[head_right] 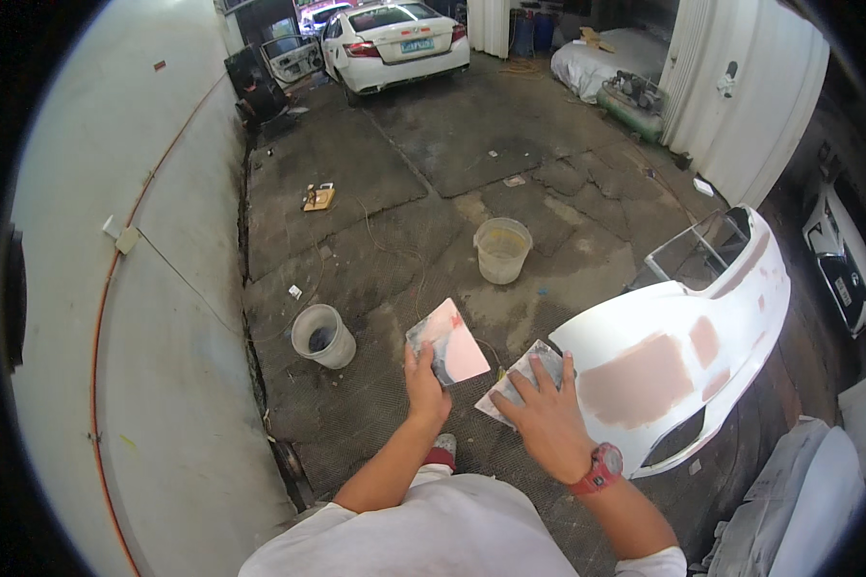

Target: The person mixes a pink putty-like substance with a scraper and applies it to a white car bumper. They then use sandpaper to sand the applied areas on the bumper, smoothing the surface.

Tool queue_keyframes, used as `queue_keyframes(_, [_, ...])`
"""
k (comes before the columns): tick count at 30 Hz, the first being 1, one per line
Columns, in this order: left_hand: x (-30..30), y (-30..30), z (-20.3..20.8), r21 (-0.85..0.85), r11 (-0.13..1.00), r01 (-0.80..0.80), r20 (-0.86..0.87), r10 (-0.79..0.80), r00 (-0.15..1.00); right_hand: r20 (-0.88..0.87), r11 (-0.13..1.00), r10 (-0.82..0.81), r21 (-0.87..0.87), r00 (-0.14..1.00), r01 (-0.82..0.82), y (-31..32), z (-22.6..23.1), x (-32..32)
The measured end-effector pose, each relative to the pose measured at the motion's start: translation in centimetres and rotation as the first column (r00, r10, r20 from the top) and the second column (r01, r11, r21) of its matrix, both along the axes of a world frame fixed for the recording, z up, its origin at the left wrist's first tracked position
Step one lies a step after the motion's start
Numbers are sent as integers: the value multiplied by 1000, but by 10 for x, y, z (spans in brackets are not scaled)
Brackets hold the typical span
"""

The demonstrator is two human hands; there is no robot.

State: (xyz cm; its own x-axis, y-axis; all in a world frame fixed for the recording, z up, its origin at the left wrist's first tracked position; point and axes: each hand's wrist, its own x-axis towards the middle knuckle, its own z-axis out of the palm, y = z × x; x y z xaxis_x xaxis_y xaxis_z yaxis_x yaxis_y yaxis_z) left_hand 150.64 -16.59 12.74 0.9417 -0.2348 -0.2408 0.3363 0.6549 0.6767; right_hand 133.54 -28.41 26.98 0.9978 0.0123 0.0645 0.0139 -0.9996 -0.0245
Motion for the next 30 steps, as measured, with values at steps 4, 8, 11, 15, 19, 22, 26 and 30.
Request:
queue_keyframes(4, [-57, -23, 24, -84, 942, 326, -21, -329, 944, 257, 841, -29, 529, 966, -115, -1, 19, -72])
queue_keyframes(8, [-138, -51, 61, -43, 858, 511, 51, -509, 859, 122, 719, -387, 660, 914, 217, -42, -52, -133])
queue_keyframes(11, [-182, -54, 57, -30, 795, 605, 65, -603, 795, 100, 882, -376, 345, 921, 322, -94, -77, -185])
queue_keyframes(15, [-217, -53, 53, 38, 753, 657, 57, -658, 751, 324, 468, -498, 881, 804, -65, -75, -62, -199])
queue_keyframes(19, [-249, -50, 59, 117, 920, 375, 56, -383, 922, 4, -57, -265, 998, 964, -19, -72, -40, -236])
queue_keyframes(22, [-254, -55, 53, 328, 914, 241, 188, -313, 931, -187, -668, -445, 720, 876, -186, -70, -46, -248])
queue_keyframes(26, [-270, -67, 65, 334, 934, 129, 275, -227, 934, 7, 246, -263, 967, 965, 60, -88, -65, -278])
queue_keyframes(30, [-278, -56, 63, 23, 845, 535, 70, -535, 842, -216, -178, -423, 972, 880, 153, -127, -49, -303])
